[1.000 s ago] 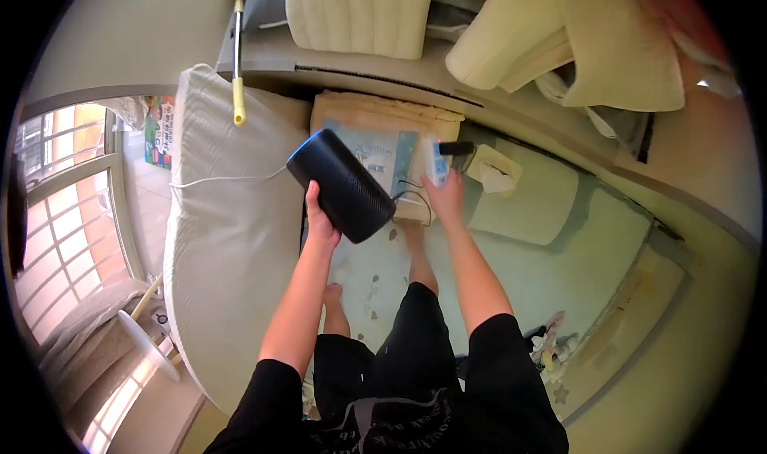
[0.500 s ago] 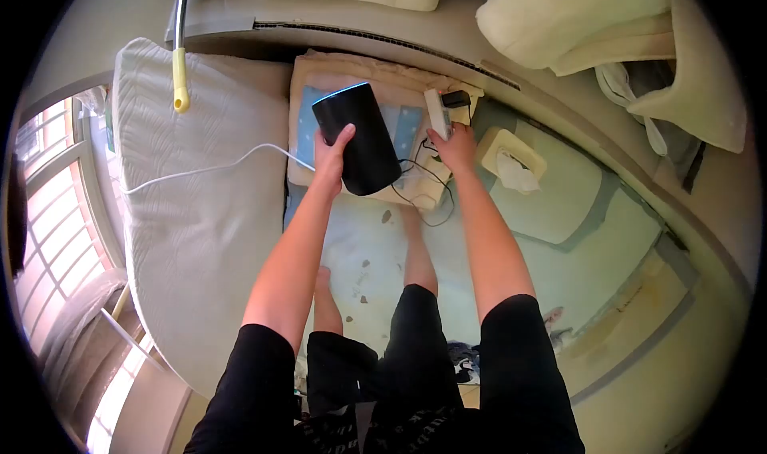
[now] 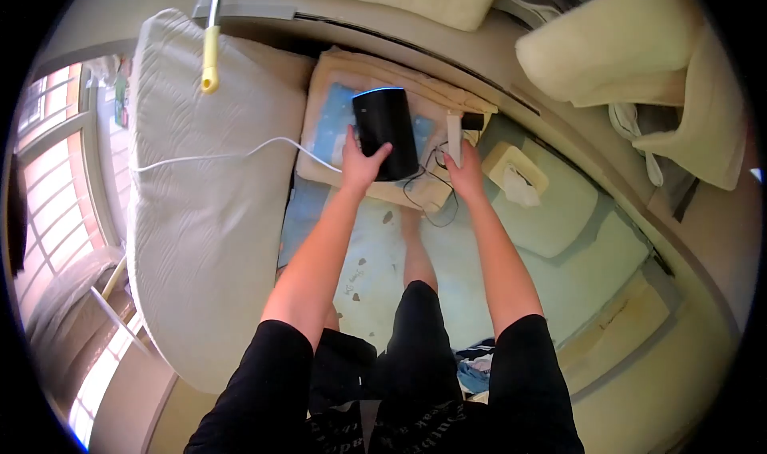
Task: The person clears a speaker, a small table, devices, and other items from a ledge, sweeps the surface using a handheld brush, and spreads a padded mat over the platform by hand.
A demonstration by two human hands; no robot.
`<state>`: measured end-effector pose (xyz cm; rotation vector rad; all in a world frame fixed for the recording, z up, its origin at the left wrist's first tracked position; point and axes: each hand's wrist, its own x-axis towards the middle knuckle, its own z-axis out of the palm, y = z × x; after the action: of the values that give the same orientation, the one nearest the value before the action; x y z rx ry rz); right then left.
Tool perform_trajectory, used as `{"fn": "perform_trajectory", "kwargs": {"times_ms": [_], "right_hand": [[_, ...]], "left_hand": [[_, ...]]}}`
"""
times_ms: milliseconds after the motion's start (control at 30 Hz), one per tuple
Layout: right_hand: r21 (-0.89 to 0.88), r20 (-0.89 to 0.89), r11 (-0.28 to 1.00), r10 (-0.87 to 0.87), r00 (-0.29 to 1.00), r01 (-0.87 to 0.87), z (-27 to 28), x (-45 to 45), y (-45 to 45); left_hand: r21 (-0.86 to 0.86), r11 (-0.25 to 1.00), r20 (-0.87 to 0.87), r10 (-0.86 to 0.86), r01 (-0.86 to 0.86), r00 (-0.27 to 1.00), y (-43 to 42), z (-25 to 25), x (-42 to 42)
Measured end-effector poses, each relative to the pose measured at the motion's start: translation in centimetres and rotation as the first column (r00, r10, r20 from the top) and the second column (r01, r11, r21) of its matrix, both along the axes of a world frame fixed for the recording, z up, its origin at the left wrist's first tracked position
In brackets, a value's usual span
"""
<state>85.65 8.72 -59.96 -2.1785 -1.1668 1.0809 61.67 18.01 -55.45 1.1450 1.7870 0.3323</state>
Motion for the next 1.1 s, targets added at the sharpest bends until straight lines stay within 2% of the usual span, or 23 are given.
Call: {"fn": "perform_trajectory", "kwargs": {"times_ms": [33,100,133,200,233,300,433,533,633,700,767,867,900,1033,1100], "right_hand": [[0.026,0.040,0.999,-0.021,0.999,0.020,0.6,-0.5,-0.2],[0.089,0.115,0.995,-0.060,0.992,0.050,2.1,-1.8,-0.1],[0.103,0.098,0.993,-0.063,0.993,0.053,3.2,-2.6,0.0],[0.137,0.059,0.989,-0.061,0.996,0.053,5.6,-5.1,0.4],[0.163,0.000,0.981,-0.107,0.994,0.105,7.7,-7.2,1.0],[0.157,-0.079,0.983,-0.081,0.994,0.093,11.5,-11.5,2.0],[0.163,-0.347,0.986,0.036,0.937,0.023,17.8,-22.6,3.9],[0.233,-0.498,0.969,0.192,0.846,-0.082,25.0,-33.0,5.8],[0.415,-0.580,0.883,0.443,0.684,-0.220,32.7,-43.6,6.8],[0.473,-0.595,0.827,0.554,0.583,-0.304,37.6,-50.9,6.5],[0.509,-0.617,0.753,0.657,0.433,-0.416,39.3,-57.7,5.5],[0.559,-0.581,0.651,0.749,0.319,-0.513,42.8,-67.5,2.8],[0.514,-0.625,0.622,0.743,0.240,-0.590,43.3,-70.1,1.9],[0.387,-0.801,0.635,0.591,0.097,-0.669,45.7,-80.2,-2.7],[0.309,-0.837,0.660,0.531,0.134,-0.685,46.1,-84.7,-4.1]], "left_hand": [[0.057,0.995,-0.046,-0.083,0.085,0.996,-0.6,0.5,-0.5],[0.155,0.983,-0.004,-0.098,0.097,0.995,-2.2,2.1,-1.5],[0.205,0.974,0.012,-0.105,0.100,0.994,-3.0,3.4,-2.0],[0.149,0.986,0.208,0.038,-0.071,0.977,-5.0,6.9,-3.3],[0.116,0.981,0.300,0.114,-0.154,0.947,-6.1,9.0,-4.5],[0.003,0.938,0.421,0.313,-0.346,0.851,-8.2,14.9,-8.0],[-0.176,0.743,0.575,0.610,-0.646,0.545,-12.5,24.9,-18.1],[-0.169,0.589,0.607,0.694,-0.791,0.387,-16.0,31.7,-27.7],[-0.074,0.403,0.704,0.669,-0.912,0.238,-20.8,37.1,-37.3],[-0.024,0.231,0.775,0.618,-0.973,0.128,-23.9,40.2,-43.6],[0.000,0.060,0.836,0.547,-0.998,0.033,-27.2,42.6,-49.7],[0.013,-0.164,0.888,0.455,-0.986,-0.063,-30.9,44.9,-58.3],[0.020,-0.221,0.888,0.452,-0.975,-0.084,-32.0,45.0,-61.3],[0.027,-0.389,0.867,0.467,-0.921,-0.172,-35.6,44.4,-72.1],[-0.001,-0.389,0.845,0.493,-0.921,-0.210,-36.9,43.2,-77.1]]}}
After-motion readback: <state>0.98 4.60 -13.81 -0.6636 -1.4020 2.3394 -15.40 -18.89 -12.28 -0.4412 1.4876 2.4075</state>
